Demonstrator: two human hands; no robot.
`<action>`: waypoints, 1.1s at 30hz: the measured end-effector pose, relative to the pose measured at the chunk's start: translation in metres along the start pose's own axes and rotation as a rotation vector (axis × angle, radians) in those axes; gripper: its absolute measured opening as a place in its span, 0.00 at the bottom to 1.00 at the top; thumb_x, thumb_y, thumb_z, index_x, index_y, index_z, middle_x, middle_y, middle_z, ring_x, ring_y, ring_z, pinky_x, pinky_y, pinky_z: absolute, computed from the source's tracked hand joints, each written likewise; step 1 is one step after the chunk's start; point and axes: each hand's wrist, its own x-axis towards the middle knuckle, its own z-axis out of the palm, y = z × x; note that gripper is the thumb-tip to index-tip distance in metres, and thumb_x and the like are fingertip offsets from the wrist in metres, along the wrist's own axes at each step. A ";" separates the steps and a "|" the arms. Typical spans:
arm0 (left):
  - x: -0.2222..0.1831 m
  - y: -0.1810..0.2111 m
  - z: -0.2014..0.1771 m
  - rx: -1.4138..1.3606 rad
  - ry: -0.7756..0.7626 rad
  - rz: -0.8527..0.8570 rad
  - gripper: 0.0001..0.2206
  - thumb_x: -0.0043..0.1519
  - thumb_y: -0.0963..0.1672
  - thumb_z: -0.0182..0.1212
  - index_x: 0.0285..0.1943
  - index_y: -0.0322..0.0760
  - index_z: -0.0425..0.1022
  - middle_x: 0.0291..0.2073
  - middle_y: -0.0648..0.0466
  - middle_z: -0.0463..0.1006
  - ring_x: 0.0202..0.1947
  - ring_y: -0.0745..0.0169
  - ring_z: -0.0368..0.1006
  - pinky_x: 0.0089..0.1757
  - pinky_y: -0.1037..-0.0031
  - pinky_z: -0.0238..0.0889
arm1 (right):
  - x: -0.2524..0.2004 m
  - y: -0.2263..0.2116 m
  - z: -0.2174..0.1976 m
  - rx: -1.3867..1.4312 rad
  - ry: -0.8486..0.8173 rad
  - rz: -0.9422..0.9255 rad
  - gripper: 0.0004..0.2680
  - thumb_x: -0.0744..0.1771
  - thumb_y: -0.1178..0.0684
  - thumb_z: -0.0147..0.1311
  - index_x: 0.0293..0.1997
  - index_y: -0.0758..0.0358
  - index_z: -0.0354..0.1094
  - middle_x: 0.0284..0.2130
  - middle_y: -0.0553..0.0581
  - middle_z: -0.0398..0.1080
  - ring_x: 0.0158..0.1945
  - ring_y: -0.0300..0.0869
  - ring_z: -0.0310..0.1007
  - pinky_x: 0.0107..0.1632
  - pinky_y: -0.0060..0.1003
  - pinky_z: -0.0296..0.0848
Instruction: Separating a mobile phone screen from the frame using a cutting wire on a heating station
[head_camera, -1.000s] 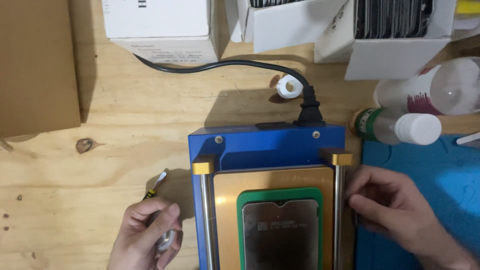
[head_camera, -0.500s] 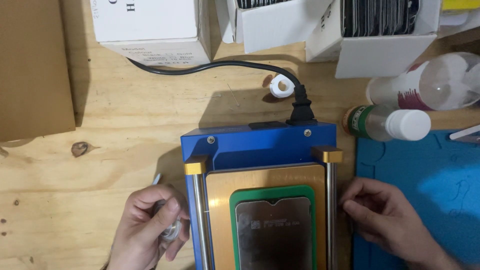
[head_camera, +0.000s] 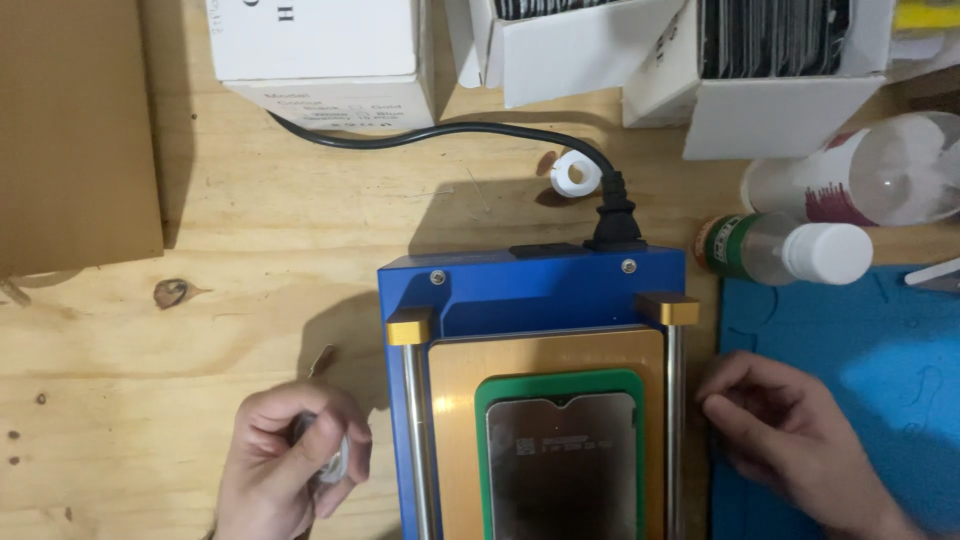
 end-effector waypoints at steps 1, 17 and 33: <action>-0.002 -0.001 0.000 -0.003 0.002 0.002 0.14 0.71 0.44 0.65 0.37 0.22 0.79 0.19 0.39 0.79 0.07 0.68 0.55 0.09 0.81 0.40 | 0.002 0.002 0.000 -0.005 0.000 0.000 0.06 0.71 0.60 0.60 0.40 0.75 0.76 0.17 0.67 0.64 0.11 0.49 0.56 0.13 0.42 0.55; -0.045 -0.027 -0.031 -0.041 0.259 -0.271 0.14 0.68 0.41 0.67 0.30 0.22 0.79 0.11 0.35 0.77 0.01 0.62 0.54 0.08 0.74 0.37 | 0.006 -0.044 0.036 -0.126 0.104 -0.099 0.03 0.71 0.63 0.59 0.41 0.74 0.75 0.27 0.70 0.77 0.23 0.53 0.70 0.23 0.46 0.66; -0.084 -0.044 -0.056 0.223 0.460 -0.488 0.17 0.64 0.44 0.72 0.26 0.22 0.84 0.09 0.33 0.82 0.05 0.48 0.69 0.14 0.67 0.57 | 0.008 -0.057 0.030 -0.212 0.002 -0.320 0.04 0.67 0.58 0.63 0.38 0.69 0.76 0.26 0.64 0.77 0.21 0.48 0.74 0.20 0.42 0.75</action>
